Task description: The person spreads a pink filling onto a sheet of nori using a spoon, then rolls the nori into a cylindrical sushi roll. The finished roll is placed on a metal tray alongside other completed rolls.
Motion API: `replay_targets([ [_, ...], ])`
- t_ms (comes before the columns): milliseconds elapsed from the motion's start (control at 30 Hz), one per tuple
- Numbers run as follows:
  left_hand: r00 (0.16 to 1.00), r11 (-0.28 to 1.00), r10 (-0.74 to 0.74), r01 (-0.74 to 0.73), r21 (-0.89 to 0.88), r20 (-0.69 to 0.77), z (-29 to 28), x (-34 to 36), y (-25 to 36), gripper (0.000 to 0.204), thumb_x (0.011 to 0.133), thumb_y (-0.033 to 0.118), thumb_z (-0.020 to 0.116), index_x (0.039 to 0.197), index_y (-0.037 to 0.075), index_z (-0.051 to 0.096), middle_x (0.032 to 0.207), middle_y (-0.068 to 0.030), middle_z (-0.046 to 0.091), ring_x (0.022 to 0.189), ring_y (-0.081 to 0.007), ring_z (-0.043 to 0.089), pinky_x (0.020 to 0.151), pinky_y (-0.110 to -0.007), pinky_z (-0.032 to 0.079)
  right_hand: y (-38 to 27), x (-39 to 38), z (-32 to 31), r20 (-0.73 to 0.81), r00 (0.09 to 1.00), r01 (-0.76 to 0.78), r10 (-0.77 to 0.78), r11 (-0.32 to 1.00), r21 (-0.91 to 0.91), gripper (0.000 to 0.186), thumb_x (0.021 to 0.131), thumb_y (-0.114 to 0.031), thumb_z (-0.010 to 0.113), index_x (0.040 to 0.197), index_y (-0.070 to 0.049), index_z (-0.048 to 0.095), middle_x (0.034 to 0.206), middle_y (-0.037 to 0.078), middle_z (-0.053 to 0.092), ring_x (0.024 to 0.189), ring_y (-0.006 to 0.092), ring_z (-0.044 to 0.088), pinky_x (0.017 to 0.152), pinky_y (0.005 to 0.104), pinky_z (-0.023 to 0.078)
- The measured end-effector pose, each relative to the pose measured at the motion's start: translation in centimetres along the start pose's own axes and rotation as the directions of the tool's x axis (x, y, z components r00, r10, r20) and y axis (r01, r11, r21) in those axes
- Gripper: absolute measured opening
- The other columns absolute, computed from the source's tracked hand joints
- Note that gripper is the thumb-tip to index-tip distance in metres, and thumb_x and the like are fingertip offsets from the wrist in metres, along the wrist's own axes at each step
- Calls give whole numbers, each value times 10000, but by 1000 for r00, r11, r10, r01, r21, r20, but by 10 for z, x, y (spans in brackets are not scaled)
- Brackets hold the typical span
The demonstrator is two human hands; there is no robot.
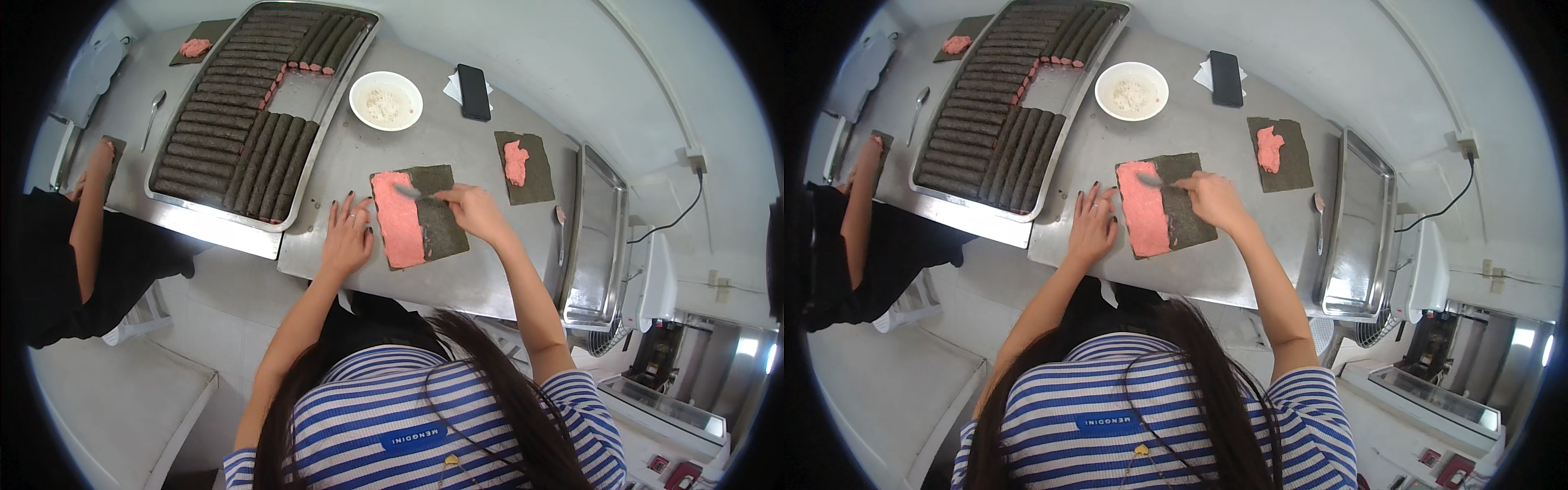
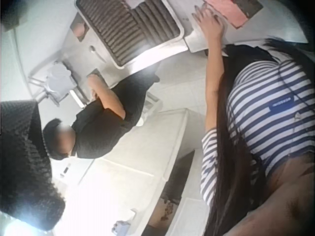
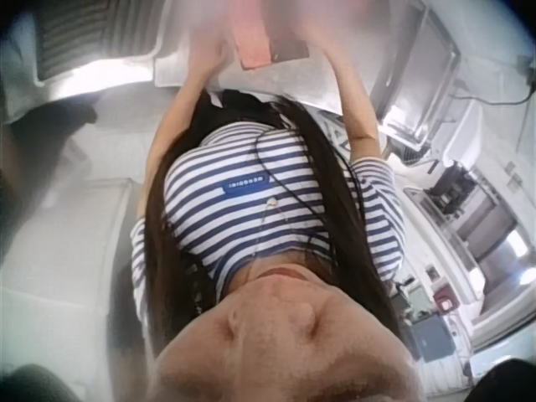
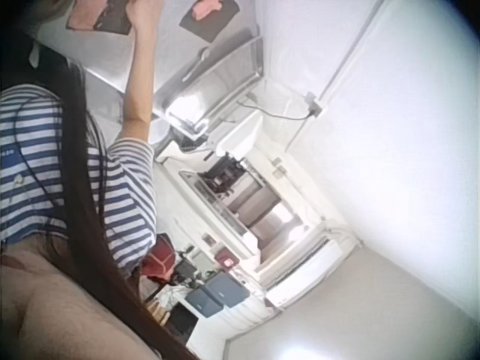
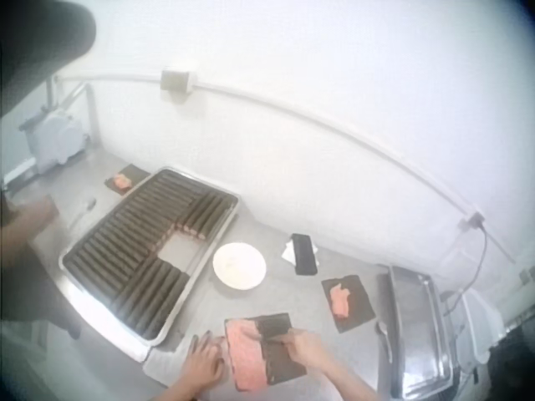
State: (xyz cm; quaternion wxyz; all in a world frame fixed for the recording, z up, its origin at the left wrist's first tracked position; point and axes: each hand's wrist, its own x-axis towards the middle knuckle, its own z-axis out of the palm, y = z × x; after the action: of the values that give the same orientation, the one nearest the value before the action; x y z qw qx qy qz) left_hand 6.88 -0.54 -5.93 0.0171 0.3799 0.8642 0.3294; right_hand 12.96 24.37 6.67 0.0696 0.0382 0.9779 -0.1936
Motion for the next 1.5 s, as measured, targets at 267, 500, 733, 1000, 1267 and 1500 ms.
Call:
replay_targets([
  [267,1000,1000,-1,1,-4,29,-5,1,3,175,788,100,523,951,75,463,1346,-52,482,1362,-344,312,1120,-556,205,-25,7,46,-238,944,-248,231,968,-44,282,817,-62,496,1025,-56,687,908,181,639,802,383,646,709,490,510],
  [500,1000,1000,7,-7,18,20,-3,0,2,168,798,115,522,950,73,464,1357,-50,479,1364,-339,310,1125,-548,200,-63,12,63,-167,960,-228,226,974,5,279,807,-62,510,1025,-65,685,900,185,623,771,402,639,681,503,506],
  [733,1000,1000,21,-21,-9,7,-4,0,3,190,782,78,516,960,69,451,1357,-64,472,1368,-357,303,1115,-568,200,-24,33,13,-108,986,110,-131,978,-178,295,777,-40,547,1005,-119,717,823,91,609,773,310,619,670,433,498],
  [1000,999,999,24,-25,31,45,-4,1,2,186,807,110,505,985,73,465,1388,-58,448,1372,-352,289,1126,-559,185,-13,67,-4,58,946,316,-319,869,-382,272,725,-38,599,949,-128,725,827,85,612,815,283,626,670,422,494],
  [1267,999,999,18,-19,31,38,-1,-1,1,188,800,111,509,978,75,465,1393,-58,446,1371,-352,293,1120,-568,191,-3,79,-1,93,962,273,-257,881,-387,293,726,-39,589,964,-140,728,827,91,615,822,292,631,687,418,504],
  [1500,999,999,19,-20,29,34,-3,0,3,177,785,82,507,954,66,454,1386,-75,457,1369,-373,302,1108,-588,198,1,67,-15,39,993,116,-109,931,-346,290,756,-79,547,967,-149,732,826,92,633,815,292,640,688,425,504],
])
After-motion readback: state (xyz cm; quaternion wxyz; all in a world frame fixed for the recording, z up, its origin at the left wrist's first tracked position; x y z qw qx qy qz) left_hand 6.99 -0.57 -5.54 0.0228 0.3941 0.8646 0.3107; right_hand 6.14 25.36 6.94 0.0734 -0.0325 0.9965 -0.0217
